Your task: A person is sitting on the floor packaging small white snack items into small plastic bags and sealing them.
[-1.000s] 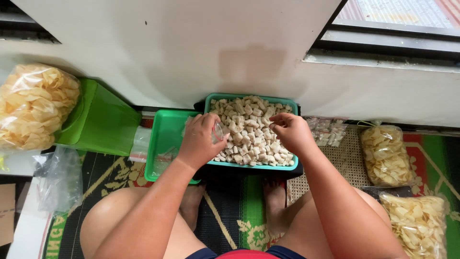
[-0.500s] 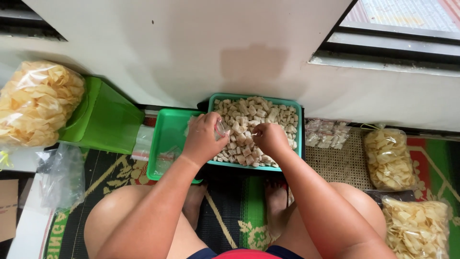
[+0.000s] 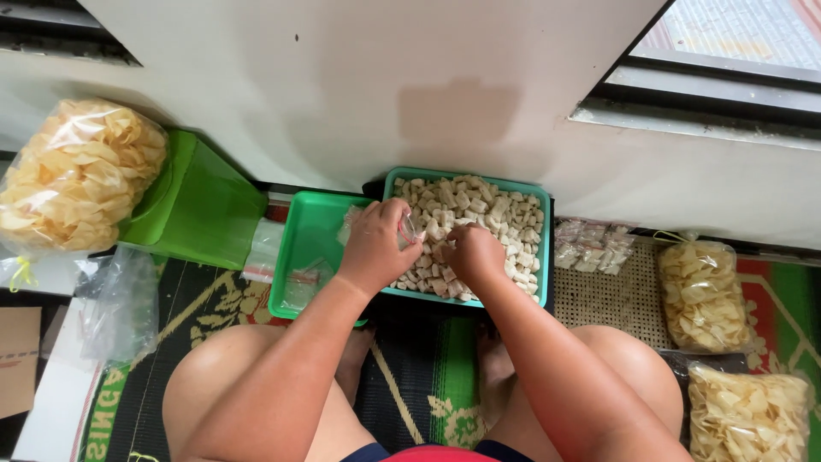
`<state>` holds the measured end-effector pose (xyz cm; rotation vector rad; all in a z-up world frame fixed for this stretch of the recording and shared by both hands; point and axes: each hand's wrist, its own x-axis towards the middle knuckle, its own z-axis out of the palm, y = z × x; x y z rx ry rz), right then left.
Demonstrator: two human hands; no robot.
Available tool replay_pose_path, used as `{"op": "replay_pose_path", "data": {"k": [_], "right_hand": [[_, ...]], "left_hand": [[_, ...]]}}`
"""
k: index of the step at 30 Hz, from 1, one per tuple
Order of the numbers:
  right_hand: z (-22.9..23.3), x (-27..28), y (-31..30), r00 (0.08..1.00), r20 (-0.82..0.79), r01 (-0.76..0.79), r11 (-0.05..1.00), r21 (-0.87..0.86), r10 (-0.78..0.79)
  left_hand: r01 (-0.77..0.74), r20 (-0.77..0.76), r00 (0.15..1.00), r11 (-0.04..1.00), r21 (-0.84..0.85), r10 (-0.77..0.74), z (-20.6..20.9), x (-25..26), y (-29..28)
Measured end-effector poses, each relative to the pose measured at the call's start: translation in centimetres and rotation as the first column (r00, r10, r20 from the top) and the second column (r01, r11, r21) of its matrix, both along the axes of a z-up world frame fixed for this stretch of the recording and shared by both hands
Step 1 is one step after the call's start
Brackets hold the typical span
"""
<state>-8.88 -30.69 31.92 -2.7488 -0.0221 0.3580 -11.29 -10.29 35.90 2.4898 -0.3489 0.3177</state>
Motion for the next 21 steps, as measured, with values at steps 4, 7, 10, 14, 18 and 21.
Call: {"op": "replay_pose_path", "data": {"k": [4, 7, 10, 14, 18, 21], "right_hand": [[-0.1, -0.2, 0.5, 1.0, -0.009, 0.001, 0.999, -0.051, -0.001], [0.2, 0.0, 0.3, 0.996, -0.069, 0.059, 0.998, 0.032, -0.057], [0.1, 0.7, -0.2, 0.985, -0.123, 0.135, 0.985, 0.104, -0.122], [3.7, 0.6, -0.9, 0.934, -0.246, 0.351, 0.781, 0.517, -0.258], [8.4, -0.3, -1.1, 0.914, -0.321, 0.404, 0.489, 0.773, -0.248], [7.8, -0.1, -2.1, 0.923, -0.328, 0.385, 0.435, 0.814, -0.204]], "left_hand": [[0.004, -0.01, 1.0, 1.0, 0.004, -0.003, -0.2, 0.1, 0.2], [0.007, -0.008, 1.0, 1.0, 0.016, -0.007, 0.2, 0.0, 0.4], [0.019, -0.033, 0.999, 0.999, -0.029, -0.02, 0.8, -0.3, 0.7], [0.004, -0.022, 1.0, 1.0, -0.003, -0.004, 0.1, -0.1, 0.6], [0.02, -0.002, 1.0, 0.999, 0.028, -0.02, -0.7, -0.2, 0.2], [0.051, 0.006, 0.999, 0.997, 0.049, -0.051, 0.7, -0.7, -0.2]]}}
